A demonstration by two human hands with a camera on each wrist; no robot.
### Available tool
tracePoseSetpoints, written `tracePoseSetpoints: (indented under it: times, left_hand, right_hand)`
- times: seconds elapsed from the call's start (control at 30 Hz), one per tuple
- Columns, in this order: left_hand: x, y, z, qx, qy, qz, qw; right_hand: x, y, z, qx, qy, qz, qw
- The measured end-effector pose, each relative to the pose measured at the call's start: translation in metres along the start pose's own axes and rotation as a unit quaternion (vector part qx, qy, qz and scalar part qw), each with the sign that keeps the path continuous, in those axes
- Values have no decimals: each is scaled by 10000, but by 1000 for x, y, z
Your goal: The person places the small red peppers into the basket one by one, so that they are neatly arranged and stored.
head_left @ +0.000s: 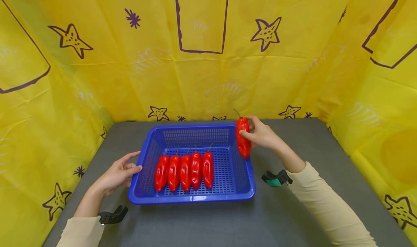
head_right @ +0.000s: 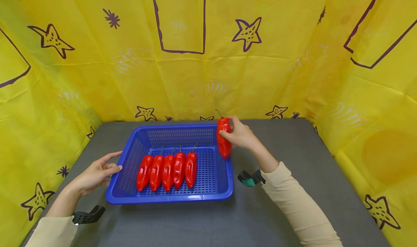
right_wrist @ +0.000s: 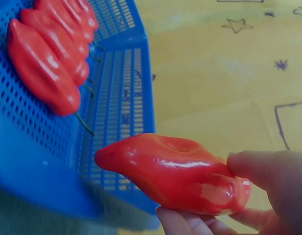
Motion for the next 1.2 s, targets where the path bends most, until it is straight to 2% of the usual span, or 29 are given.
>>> tracePoseSetpoints:
  times: [0.27, 0.57, 0.8, 0.97, 1.2]
  left_hand:
    - [-1, 0, 0, 16, 8, 6, 10000]
    - [1, 0, 0, -1, 8, 10, 10000]
    - [0, 1, 0, -22, -55, 38, 10000]
    - [-2, 0, -1, -72, -99, 155, 9998]
    - [-2, 1, -1, -26, 1, 112, 9999]
  right_hand:
    - [-8, -23, -9, -303, 105, -70, 9995]
    - [-7, -46, -14, -635, -71, -260, 9976]
    - [-3, -63, -17, -676, -330, -341, 9966]
    - [2, -73, -20, -692, -369, -357, 9963]
    - [2, -83, -24, -662, -411, -103, 9969]
Point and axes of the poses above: each hand's wrist, its own z-axis away from the middle knuckle, its own y-axis out of the back of the hand, x = y × z, the point moved 2 cm from there along -z, towards the middle knuckle, and after that the axes turned 5 degrees about -z, right-handed, at the moved point
